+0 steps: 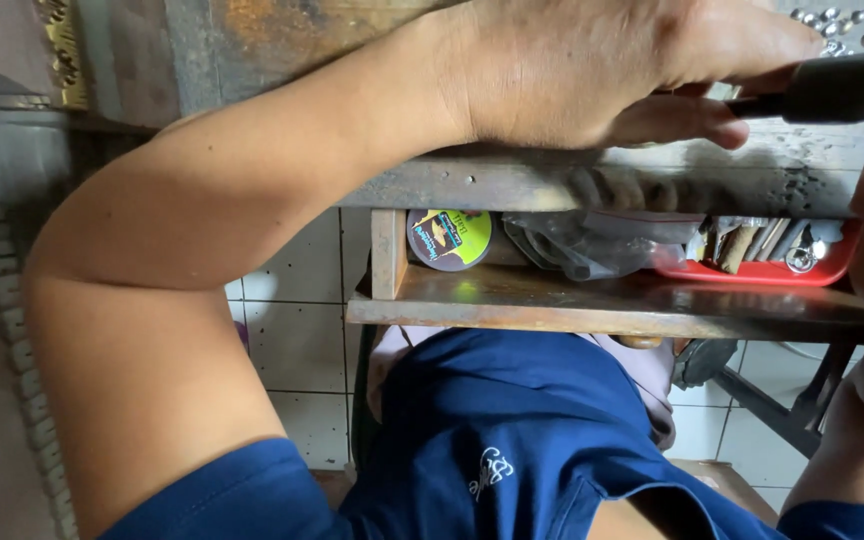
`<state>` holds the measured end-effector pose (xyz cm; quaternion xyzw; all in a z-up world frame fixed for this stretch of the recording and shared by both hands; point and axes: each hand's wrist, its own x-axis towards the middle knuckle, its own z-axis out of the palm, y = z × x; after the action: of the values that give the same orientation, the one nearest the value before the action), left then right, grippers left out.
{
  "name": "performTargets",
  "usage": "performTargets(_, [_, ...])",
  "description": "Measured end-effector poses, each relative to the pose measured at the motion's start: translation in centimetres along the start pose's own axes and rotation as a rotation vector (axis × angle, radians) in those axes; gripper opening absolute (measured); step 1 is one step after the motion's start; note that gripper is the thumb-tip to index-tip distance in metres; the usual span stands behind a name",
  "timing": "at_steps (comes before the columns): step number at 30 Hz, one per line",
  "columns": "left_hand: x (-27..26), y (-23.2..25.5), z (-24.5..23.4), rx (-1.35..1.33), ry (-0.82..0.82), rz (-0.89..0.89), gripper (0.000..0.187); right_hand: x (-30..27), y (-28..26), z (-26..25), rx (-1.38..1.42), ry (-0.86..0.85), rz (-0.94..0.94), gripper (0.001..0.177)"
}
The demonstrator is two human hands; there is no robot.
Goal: Shaping small metal discs into domes using a dapping block, punch, and hammer on a workbench.
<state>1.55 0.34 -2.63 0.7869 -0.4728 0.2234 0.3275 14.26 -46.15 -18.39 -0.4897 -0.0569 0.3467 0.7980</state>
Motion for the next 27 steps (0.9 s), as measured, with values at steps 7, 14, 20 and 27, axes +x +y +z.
performTargets(7, [0.1, 0.0, 0.2, -0.073, -0.011, -0.017, 0.028, -0.1, 0.3, -1.5, 0.148, -0.013, 0.048, 0.008])
performTargets(14, [-0.1, 0.0, 0.1, -0.013, -0.016, -0.023, 0.036, -1.4, -1.4, 4.8, -0.831, -0.120, -0.134, 0.031])
performTargets(20, [-0.2, 0.0, 0.4, 0.018, -0.007, -0.018, 0.041, -1.7, -0.1, -1.9, -0.926, 0.016, -0.151, 0.022])
performTargets(27, [0.1, 0.2, 0.5, 0.128, 0.013, 0.017, 0.020, -3.1, -0.5, -2.1, -0.240, -0.164, 0.043, 0.040])
